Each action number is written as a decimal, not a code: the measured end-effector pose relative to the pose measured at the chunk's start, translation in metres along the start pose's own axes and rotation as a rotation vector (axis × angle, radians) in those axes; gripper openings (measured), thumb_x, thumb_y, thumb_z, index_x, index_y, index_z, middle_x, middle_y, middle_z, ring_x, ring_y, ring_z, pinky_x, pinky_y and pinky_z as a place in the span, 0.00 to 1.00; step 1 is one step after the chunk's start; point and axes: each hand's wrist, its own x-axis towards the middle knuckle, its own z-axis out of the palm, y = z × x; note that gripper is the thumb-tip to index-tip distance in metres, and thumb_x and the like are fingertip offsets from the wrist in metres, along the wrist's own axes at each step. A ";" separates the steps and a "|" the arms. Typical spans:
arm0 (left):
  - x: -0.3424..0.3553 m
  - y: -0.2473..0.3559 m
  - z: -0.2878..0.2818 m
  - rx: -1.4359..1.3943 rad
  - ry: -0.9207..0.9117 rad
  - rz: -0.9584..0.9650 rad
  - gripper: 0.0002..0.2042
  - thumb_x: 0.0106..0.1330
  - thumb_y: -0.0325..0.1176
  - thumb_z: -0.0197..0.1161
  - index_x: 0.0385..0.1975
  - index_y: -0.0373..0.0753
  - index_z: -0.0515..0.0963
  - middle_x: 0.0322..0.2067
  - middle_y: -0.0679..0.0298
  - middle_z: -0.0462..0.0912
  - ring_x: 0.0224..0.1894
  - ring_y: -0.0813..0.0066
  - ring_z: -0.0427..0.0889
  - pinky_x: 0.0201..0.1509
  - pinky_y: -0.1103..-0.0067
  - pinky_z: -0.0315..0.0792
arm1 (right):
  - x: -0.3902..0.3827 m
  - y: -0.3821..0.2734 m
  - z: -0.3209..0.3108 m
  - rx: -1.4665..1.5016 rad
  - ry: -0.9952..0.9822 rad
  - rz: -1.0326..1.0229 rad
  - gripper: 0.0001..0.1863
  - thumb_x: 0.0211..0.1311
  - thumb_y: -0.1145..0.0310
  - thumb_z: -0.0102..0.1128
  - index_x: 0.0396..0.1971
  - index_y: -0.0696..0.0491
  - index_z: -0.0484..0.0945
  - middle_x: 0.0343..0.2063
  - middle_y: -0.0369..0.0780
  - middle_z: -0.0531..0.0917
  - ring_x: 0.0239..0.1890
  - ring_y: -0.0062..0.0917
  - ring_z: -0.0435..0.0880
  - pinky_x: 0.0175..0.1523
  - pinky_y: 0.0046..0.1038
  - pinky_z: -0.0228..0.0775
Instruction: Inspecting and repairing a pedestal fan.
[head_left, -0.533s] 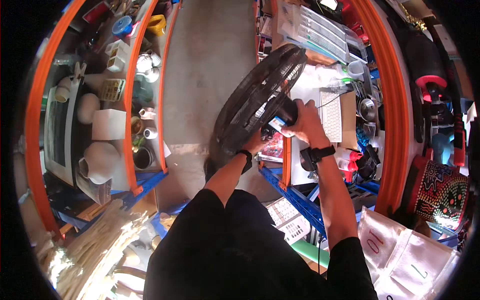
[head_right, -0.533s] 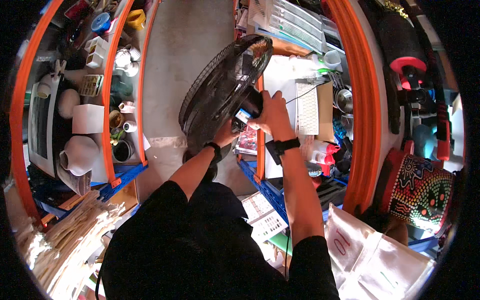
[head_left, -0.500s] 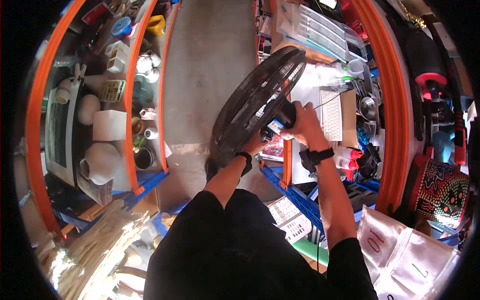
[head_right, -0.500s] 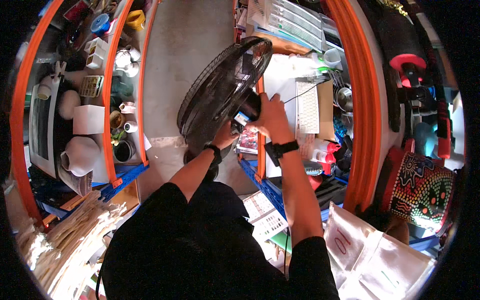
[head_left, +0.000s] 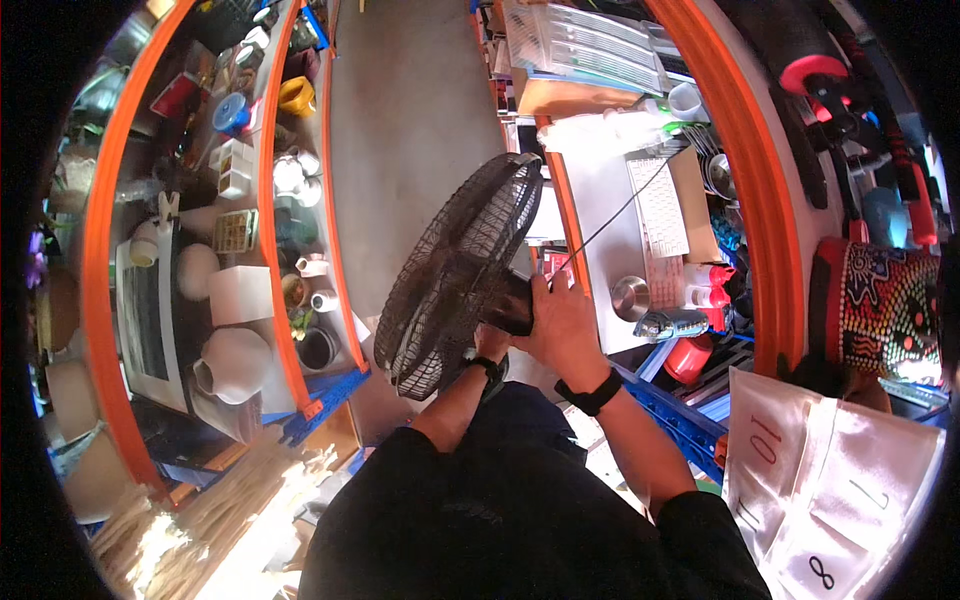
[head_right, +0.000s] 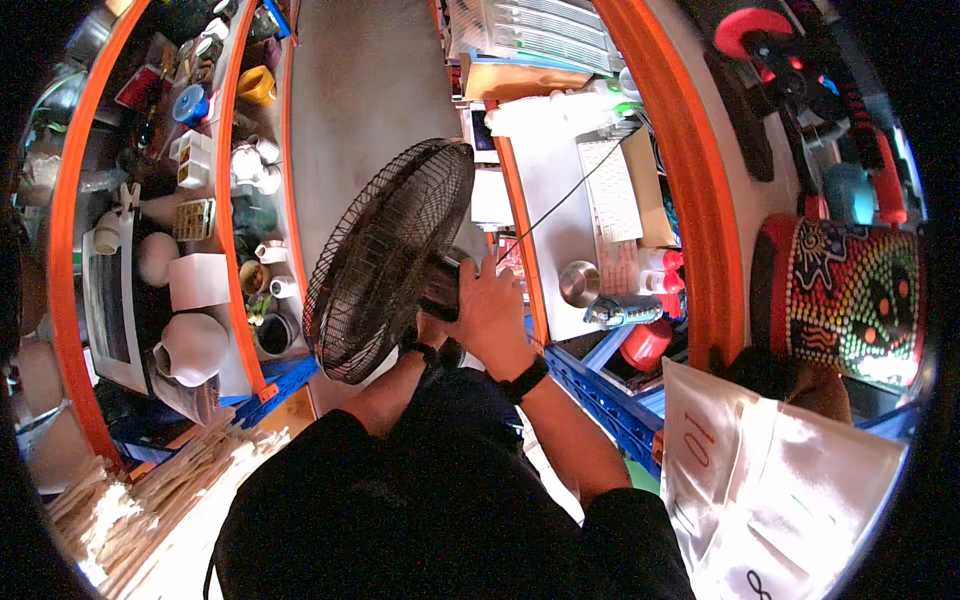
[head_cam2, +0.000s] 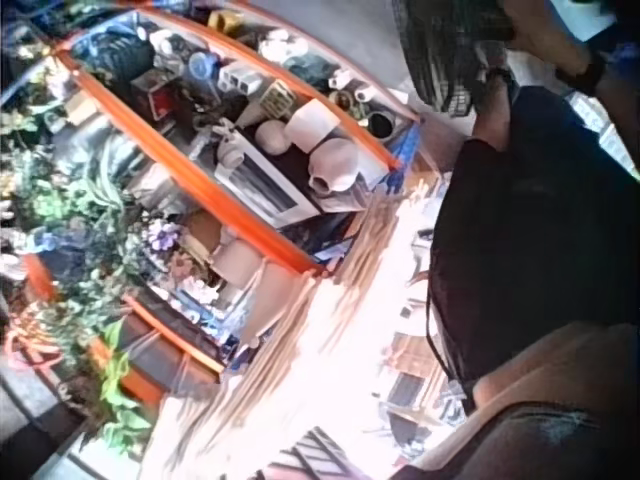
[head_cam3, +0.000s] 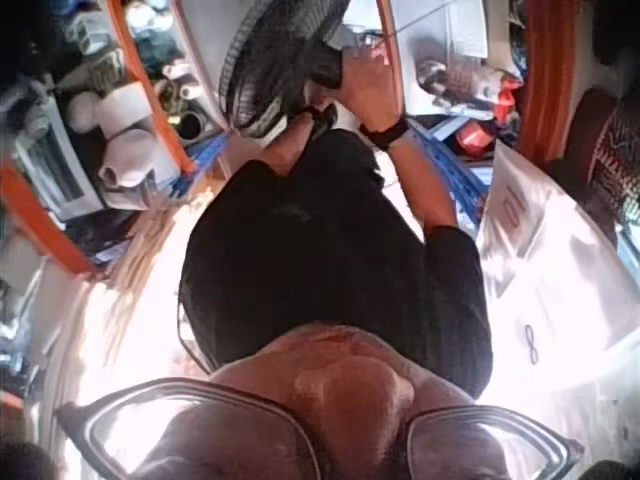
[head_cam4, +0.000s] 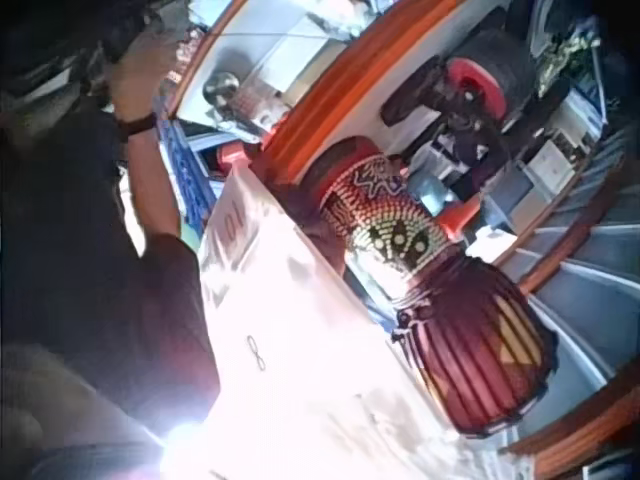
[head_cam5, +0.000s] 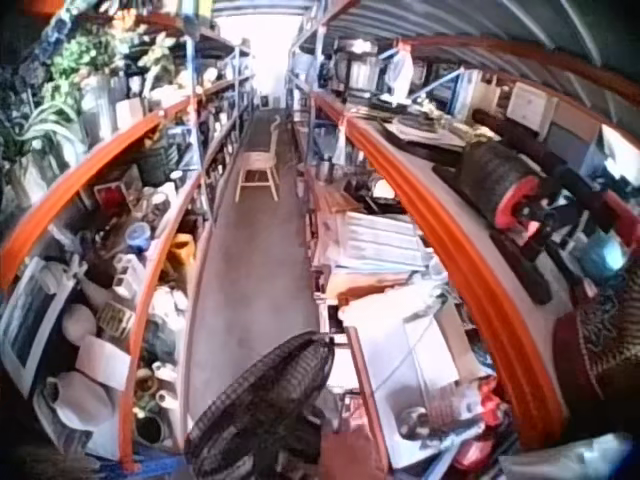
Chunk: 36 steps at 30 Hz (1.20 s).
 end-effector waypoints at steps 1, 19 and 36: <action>-0.002 0.000 0.001 0.001 0.005 0.004 0.26 0.64 0.41 0.62 0.59 0.34 0.65 0.45 0.49 0.82 0.52 0.51 0.80 0.55 0.60 0.72 | -0.003 -0.006 0.000 0.030 -0.023 0.031 0.48 0.33 0.49 0.81 0.53 0.60 0.69 0.45 0.51 0.75 0.45 0.45 0.79 0.48 0.40 0.75; 0.016 -0.045 0.035 -0.114 0.022 0.085 0.27 0.63 0.40 0.63 0.58 0.33 0.66 0.45 0.49 0.82 0.52 0.51 0.79 0.55 0.60 0.72 | -0.040 -0.058 0.039 -0.068 0.078 0.198 0.44 0.48 0.39 0.70 0.46 0.67 0.69 0.37 0.47 0.77 0.35 0.36 0.83 0.35 0.33 0.79; 0.053 -0.036 0.053 -0.280 0.124 0.151 0.27 0.61 0.38 0.63 0.57 0.32 0.67 0.45 0.49 0.81 0.52 0.50 0.79 0.56 0.60 0.72 | -0.012 -0.013 0.016 0.066 -0.084 0.133 0.44 0.39 0.44 0.76 0.43 0.69 0.70 0.34 0.49 0.83 0.37 0.37 0.87 0.39 0.33 0.81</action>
